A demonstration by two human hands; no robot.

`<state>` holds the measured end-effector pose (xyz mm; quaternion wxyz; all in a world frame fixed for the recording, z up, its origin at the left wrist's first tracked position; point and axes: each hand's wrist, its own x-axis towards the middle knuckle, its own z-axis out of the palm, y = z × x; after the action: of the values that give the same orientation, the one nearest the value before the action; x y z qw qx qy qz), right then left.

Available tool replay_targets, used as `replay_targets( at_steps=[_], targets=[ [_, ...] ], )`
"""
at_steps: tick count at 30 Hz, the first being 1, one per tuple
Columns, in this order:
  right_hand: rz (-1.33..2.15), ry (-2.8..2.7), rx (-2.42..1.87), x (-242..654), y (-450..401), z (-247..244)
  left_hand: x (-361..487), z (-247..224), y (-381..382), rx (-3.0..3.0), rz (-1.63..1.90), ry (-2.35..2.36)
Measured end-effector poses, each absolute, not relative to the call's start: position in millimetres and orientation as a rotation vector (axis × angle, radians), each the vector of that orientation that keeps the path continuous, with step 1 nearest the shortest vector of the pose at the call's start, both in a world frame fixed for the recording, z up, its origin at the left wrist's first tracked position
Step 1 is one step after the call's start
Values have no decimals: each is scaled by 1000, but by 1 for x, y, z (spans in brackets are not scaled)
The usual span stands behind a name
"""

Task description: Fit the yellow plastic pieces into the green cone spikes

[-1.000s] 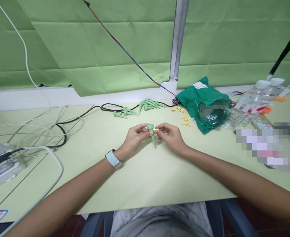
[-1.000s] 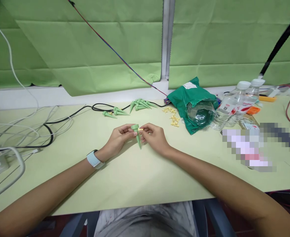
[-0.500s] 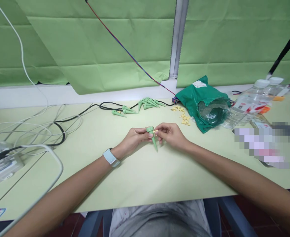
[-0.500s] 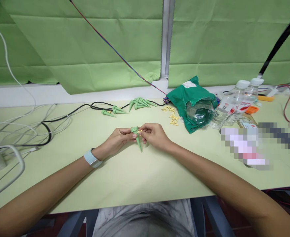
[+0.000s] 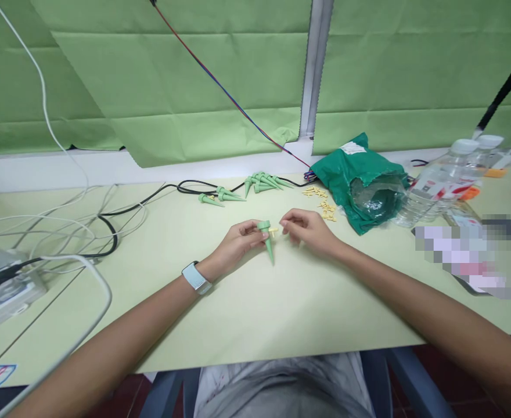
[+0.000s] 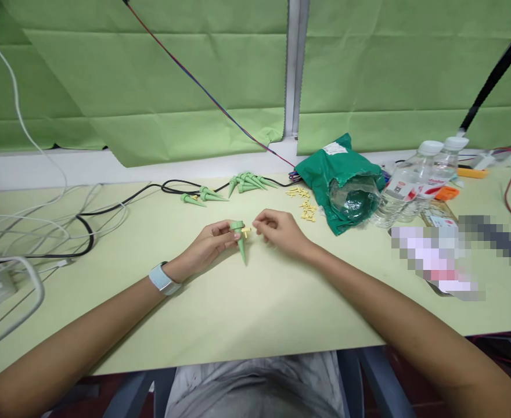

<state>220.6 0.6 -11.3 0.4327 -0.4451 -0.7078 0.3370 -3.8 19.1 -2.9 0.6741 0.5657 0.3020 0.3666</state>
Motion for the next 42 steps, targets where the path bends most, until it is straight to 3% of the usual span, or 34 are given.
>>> replay_targets(
  at_steps=[5,9,16,24,31,42],
  targets=[
    [-155,-2096,-1698,283,21,-7,-10,-16,30,1177,927,730],
    [-289,-2127,-1911,311,28,-3,-10,-17,32,1136,950,766],
    [-363,-2336,-1824,307,26,-8,-9,-13,29,1196,948,819],
    [-260,-2283,-1596,302,28,-17,-8,-16,28,1324,934,820],
    [730,-1764,-1057,240,9,-25,-8,-18,26,1454,904,815],
    [531,-1835,-893,214,-14,-21,-9,-13,21,1559,823,812]
  ],
)
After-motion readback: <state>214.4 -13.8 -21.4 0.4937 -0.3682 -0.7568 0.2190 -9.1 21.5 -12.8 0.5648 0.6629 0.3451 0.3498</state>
